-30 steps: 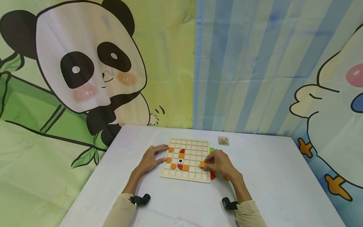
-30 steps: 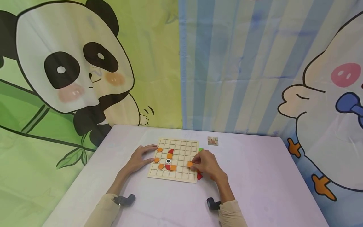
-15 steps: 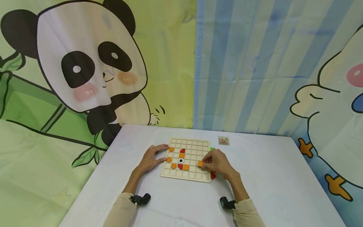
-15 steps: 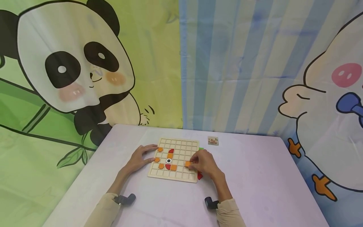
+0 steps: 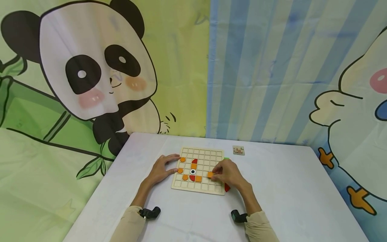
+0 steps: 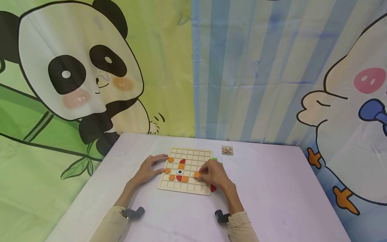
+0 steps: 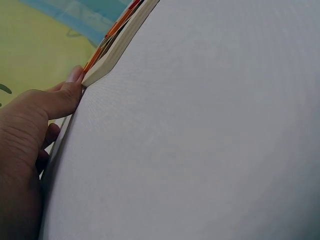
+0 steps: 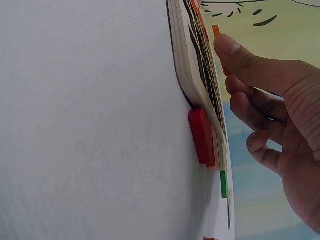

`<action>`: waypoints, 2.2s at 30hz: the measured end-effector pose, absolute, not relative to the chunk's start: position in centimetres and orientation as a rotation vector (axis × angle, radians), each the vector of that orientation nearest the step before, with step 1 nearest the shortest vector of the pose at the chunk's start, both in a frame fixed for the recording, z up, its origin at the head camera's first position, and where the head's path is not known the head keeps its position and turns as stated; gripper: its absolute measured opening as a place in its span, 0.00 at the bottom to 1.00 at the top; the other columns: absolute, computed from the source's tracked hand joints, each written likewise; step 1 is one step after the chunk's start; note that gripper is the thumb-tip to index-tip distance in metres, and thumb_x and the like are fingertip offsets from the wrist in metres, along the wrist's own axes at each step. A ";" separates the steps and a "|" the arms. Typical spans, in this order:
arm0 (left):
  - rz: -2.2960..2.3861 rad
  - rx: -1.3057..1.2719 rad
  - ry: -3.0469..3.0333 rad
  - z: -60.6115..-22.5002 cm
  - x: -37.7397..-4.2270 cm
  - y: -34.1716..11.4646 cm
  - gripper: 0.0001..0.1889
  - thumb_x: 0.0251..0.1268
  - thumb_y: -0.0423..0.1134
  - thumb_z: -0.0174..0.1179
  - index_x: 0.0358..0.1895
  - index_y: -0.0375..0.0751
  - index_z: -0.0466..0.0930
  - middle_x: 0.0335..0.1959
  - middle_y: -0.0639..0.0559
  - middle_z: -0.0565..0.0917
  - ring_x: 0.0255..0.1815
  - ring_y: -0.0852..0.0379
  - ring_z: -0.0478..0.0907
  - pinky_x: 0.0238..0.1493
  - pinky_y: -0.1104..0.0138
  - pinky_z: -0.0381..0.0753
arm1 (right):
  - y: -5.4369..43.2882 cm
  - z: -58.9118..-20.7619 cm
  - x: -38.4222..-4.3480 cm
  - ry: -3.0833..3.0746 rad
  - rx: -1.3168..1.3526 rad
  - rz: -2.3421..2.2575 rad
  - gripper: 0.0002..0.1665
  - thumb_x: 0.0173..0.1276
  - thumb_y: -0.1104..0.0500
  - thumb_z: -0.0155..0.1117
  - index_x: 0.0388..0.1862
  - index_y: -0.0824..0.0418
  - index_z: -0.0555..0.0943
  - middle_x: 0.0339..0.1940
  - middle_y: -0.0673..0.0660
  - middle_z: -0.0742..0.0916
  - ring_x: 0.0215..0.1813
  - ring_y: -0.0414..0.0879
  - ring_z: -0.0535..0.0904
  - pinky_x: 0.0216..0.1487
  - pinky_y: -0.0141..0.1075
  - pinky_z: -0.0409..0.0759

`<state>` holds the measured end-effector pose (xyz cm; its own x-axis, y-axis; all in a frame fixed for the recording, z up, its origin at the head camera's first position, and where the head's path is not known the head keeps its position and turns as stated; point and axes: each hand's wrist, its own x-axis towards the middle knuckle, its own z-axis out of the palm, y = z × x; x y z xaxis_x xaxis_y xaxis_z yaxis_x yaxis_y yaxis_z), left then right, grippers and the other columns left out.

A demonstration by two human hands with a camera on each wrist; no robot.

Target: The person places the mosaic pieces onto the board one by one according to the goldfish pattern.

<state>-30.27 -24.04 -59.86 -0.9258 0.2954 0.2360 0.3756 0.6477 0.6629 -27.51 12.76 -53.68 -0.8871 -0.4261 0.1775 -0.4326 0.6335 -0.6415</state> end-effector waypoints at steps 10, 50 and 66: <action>-1.141 -0.582 -2.743 -59.8 -30.3 -24.1 0.31 0.67 0.46 0.78 0.73 0.55 0.83 0.77 0.53 0.82 0.81 0.46 0.75 0.81 0.41 0.63 | 11.5 -54.2 -28.1 -2.825 0.783 1.122 0.13 0.56 0.56 0.91 0.37 0.58 0.95 0.30 0.45 0.91 0.29 0.36 0.80 0.34 0.31 0.80; -1.160 -0.559 -2.745 -59.8 -30.0 -24.0 0.31 0.67 0.46 0.78 0.74 0.58 0.83 0.77 0.56 0.81 0.77 0.47 0.77 0.73 0.46 0.70 | 9.0 -54.9 -29.5 -2.792 0.858 1.253 0.11 0.59 0.57 0.89 0.36 0.59 0.94 0.27 0.46 0.89 0.28 0.37 0.81 0.34 0.31 0.81; -1.153 -0.604 -2.721 -59.8 -30.2 -24.0 0.30 0.67 0.46 0.78 0.73 0.54 0.83 0.77 0.54 0.82 0.79 0.46 0.76 0.74 0.45 0.69 | 8.9 -55.1 -29.8 -2.788 0.871 1.254 0.11 0.60 0.56 0.88 0.36 0.60 0.94 0.27 0.47 0.90 0.26 0.36 0.80 0.32 0.31 0.79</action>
